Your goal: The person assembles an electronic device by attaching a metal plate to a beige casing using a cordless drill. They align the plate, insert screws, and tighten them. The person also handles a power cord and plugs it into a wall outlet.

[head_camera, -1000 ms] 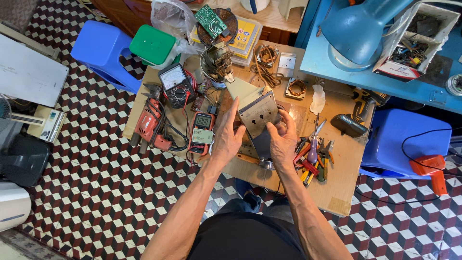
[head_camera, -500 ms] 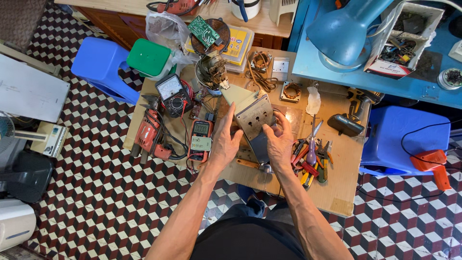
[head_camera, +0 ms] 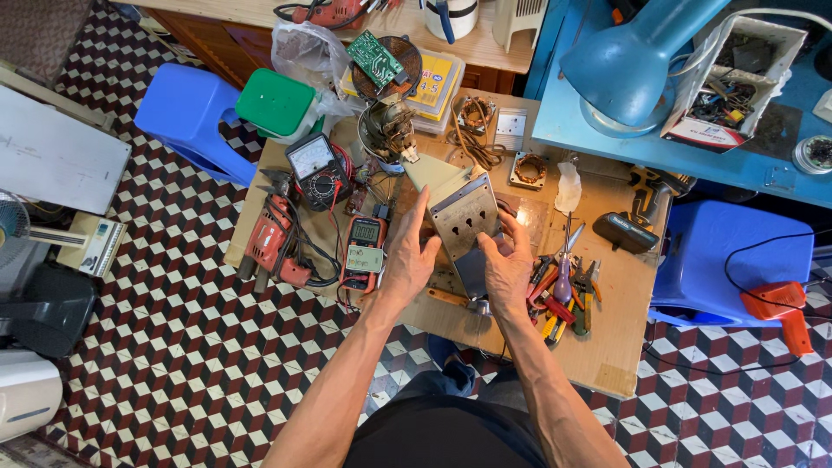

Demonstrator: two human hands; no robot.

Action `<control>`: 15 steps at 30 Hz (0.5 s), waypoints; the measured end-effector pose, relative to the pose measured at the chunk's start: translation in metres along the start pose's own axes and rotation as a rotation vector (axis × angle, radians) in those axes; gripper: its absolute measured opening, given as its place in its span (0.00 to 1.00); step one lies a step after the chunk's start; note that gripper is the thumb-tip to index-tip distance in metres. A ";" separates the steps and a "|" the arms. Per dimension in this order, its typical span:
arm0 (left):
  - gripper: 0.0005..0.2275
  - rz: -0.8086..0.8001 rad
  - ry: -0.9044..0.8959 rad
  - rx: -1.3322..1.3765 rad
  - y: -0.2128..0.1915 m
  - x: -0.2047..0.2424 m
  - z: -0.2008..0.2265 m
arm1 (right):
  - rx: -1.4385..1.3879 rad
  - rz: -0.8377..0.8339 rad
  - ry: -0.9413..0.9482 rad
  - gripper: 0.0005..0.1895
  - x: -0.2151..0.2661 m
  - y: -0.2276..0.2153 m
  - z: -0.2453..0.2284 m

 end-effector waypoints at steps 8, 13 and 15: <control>0.38 -0.006 -0.010 0.005 0.001 0.000 -0.005 | -0.035 -0.007 -0.002 0.26 -0.006 0.002 -0.004; 0.36 0.011 -0.036 0.005 -0.002 0.001 -0.006 | -0.008 -0.006 -0.007 0.26 -0.011 0.004 0.001; 0.36 0.014 -0.041 0.013 -0.002 0.001 -0.005 | 0.008 -0.006 -0.043 0.26 -0.011 0.004 -0.001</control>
Point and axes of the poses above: each hand's wrist, its own x-axis away from the middle knuckle, its own y-axis out of the palm, z = x × y, the point moved 9 cm from there along -x, towards the middle knuckle, and after that the axes turned 13 degrees about x, right-handed, at the moved point
